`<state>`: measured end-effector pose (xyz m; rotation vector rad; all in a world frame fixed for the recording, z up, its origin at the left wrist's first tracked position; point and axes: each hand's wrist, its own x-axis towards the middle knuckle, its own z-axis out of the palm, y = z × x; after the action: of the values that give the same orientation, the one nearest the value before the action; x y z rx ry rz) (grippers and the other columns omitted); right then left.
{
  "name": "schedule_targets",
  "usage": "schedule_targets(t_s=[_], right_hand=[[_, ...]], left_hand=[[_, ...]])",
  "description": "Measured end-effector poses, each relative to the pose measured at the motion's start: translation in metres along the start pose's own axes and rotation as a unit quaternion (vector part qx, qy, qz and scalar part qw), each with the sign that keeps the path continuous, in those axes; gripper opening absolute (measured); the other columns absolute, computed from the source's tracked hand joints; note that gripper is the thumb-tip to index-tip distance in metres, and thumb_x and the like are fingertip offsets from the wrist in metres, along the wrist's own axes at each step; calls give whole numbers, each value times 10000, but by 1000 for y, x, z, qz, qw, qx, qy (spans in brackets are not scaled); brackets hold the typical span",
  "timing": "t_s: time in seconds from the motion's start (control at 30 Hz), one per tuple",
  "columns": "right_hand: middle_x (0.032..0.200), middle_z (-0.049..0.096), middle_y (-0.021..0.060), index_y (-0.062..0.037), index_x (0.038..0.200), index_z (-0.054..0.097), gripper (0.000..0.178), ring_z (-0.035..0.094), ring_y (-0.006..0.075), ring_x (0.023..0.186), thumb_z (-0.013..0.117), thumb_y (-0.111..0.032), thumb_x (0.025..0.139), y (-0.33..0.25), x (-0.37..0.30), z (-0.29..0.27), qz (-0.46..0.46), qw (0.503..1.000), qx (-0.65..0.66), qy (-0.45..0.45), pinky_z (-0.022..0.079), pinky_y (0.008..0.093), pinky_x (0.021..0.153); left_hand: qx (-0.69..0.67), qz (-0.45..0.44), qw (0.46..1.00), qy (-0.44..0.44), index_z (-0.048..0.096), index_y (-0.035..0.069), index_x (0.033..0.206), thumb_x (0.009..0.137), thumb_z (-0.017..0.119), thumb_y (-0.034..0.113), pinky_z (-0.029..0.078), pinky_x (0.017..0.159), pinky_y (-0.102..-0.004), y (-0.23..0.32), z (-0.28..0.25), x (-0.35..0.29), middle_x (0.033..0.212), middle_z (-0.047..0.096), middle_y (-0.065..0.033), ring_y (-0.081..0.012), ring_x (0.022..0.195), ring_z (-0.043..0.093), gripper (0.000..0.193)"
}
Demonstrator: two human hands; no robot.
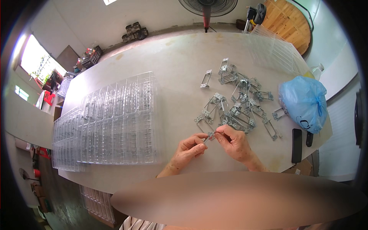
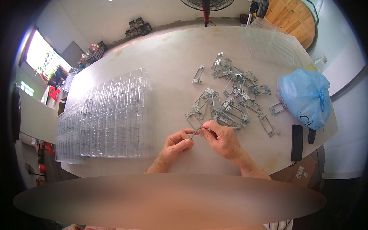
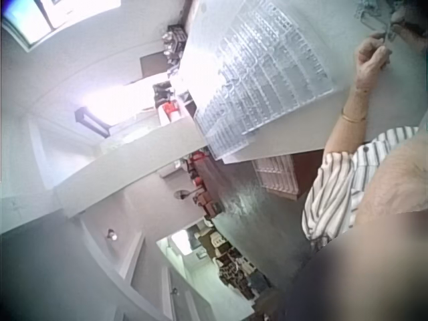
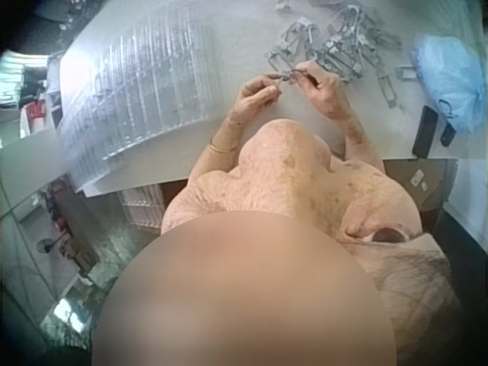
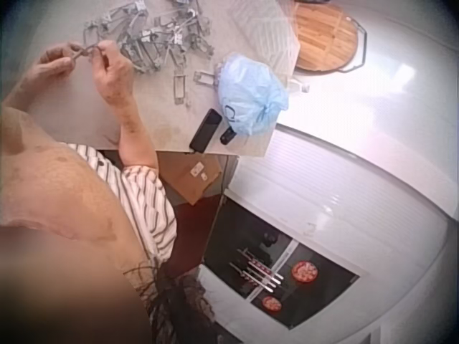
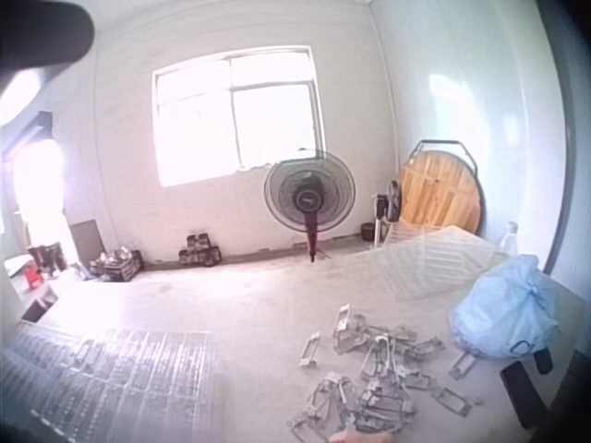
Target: Assembling small metal bracket components and placing them into a plastic tray.
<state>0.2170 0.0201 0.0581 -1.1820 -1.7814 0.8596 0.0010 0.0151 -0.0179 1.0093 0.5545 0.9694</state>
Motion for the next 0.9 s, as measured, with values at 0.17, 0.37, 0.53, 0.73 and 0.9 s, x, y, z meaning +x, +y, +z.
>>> schedule_targets(t_s=[0.17,0.37,0.53,0.73,0.9], right_hand=[[783,709,62,-50,997,633,49,582,69,591,661,-51,956,2,3,-3,7,1000,-17,-16,453,248,532],[746,687,47,-52,990,646,45,562,63,583,666,-46,950,-2,-7,-1,-5,1000,-19,-13,448,245,531],[698,635,34,-55,1012,672,76,517,66,580,687,-52,938,2,-8,2,-18,1000,9,-3,434,244,536],[712,522,-30,-36,1023,663,85,443,47,647,663,-110,980,14,-3,-4,8,999,-22,26,386,221,557],[696,593,46,-50,1059,646,127,482,79,617,674,-130,964,12,10,-1,56,998,8,33,428,260,572]], left_hand=[[-8,-8,1000,-1,685,15,942,996,644,201,427,646,-234,0,-1,3,1152,601,-74,-59,710,503,198],[5,-5,1000,4,684,16,937,993,650,206,425,643,-231,0,4,-6,1130,605,-66,-58,708,498,201],[-9,-3,1000,23,676,32,1017,1000,636,213,417,633,-228,-1,6,-6,959,620,-32,-62,712,495,186],[-100,-50,990,86,639,54,1022,992,619,219,396,621,-222,17,13,4,967,637,-92,-99,746,523,168],[-126,20,991,47,638,48,1001,1022,575,216,452,585,-248,11,0,14,1147,637,-167,-130,758,578,180]])
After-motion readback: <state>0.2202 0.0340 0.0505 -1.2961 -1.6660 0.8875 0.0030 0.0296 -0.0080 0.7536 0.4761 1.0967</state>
